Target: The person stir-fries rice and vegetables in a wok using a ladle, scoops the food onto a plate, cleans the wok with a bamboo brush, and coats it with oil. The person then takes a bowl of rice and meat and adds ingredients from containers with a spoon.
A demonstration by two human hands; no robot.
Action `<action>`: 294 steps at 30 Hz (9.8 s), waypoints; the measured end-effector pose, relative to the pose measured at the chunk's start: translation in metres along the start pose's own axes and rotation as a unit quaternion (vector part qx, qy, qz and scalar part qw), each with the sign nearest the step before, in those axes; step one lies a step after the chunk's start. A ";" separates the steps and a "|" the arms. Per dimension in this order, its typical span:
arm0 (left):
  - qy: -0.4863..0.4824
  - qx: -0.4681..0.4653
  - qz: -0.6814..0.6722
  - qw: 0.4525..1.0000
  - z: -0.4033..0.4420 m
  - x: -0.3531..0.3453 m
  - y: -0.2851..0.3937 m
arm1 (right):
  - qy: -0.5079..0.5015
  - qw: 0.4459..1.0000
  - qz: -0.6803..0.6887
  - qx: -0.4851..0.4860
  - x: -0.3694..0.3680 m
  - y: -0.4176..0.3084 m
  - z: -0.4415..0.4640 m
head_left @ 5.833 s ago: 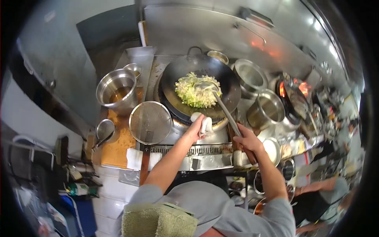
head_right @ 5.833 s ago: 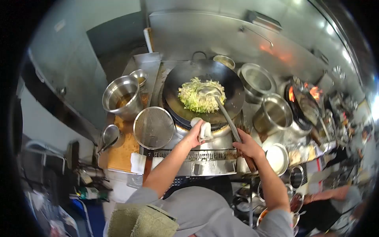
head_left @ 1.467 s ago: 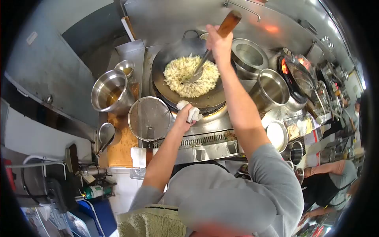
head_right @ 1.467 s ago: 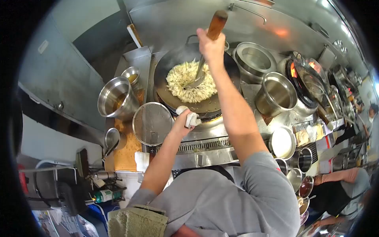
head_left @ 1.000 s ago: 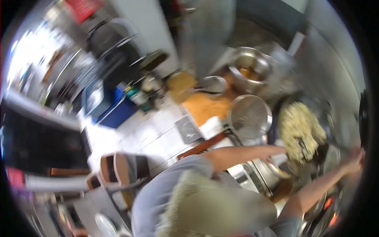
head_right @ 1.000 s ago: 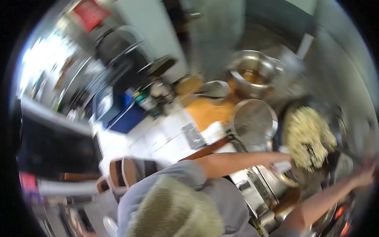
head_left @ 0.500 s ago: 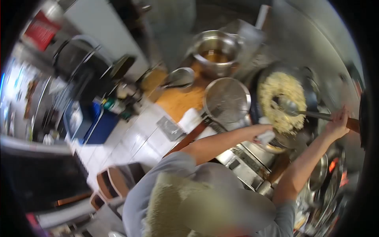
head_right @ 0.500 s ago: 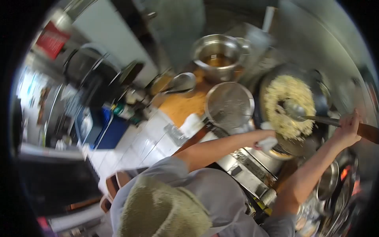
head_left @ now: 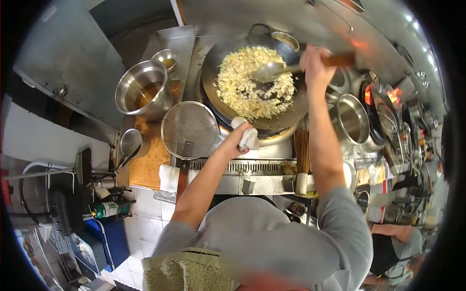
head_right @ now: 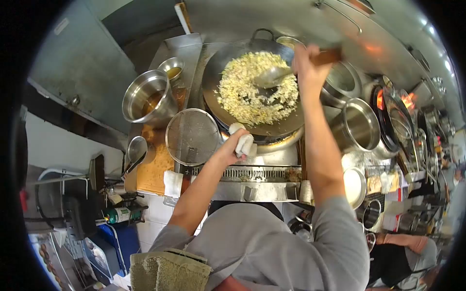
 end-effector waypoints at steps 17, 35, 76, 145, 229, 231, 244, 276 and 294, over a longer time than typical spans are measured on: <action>0.047 -0.214 -0.106 0.970 -0.056 -0.022 -0.019 | 0.144 0.985 -0.061 -0.068 -0.009 -0.033 0.032; -0.001 -0.177 -0.046 0.983 -0.017 -0.035 0.000 | 0.159 0.973 -0.152 0.074 -0.019 -0.086 -0.063; -0.021 0.002 0.054 0.998 0.002 -0.002 0.005 | 0.110 0.990 -0.067 0.059 -0.040 -0.066 -0.029; 0.015 -0.185 -0.023 0.982 -0.039 -0.028 0.002 | 0.167 0.966 -0.169 0.104 -0.010 -0.073 -0.036; -0.100 -0.012 0.010 0.995 0.009 -0.002 0.005 | 0.116 0.991 -0.069 0.003 -0.033 -0.025 -0.050; -0.102 -0.008 -0.001 0.995 0.006 -0.003 -0.001 | 0.066 0.996 0.059 -0.031 -0.036 0.009 -0.036; -0.103 -0.018 0.043 0.994 0.008 -0.001 0.003 | 0.060 0.996 -0.070 0.005 -0.013 -0.039 -0.021; 0.078 -0.232 -0.096 0.965 -0.115 -0.044 -0.071 | 0.108 0.989 0.034 -0.098 0.034 -0.096 0.024; -0.073 -0.183 -0.019 0.980 0.001 -0.026 0.000 | 0.133 0.989 0.038 -0.051 0.058 -0.040 -0.115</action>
Point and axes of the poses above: each hand's wrist, its own z-axis towards the middle knuckle, its own x-axis out of the back of the hand, y = z × x, the point moved 9 cm from there along z, towards the middle knuckle, and after that the axes turned 15 degrees about -x, right-handed, at the moved point
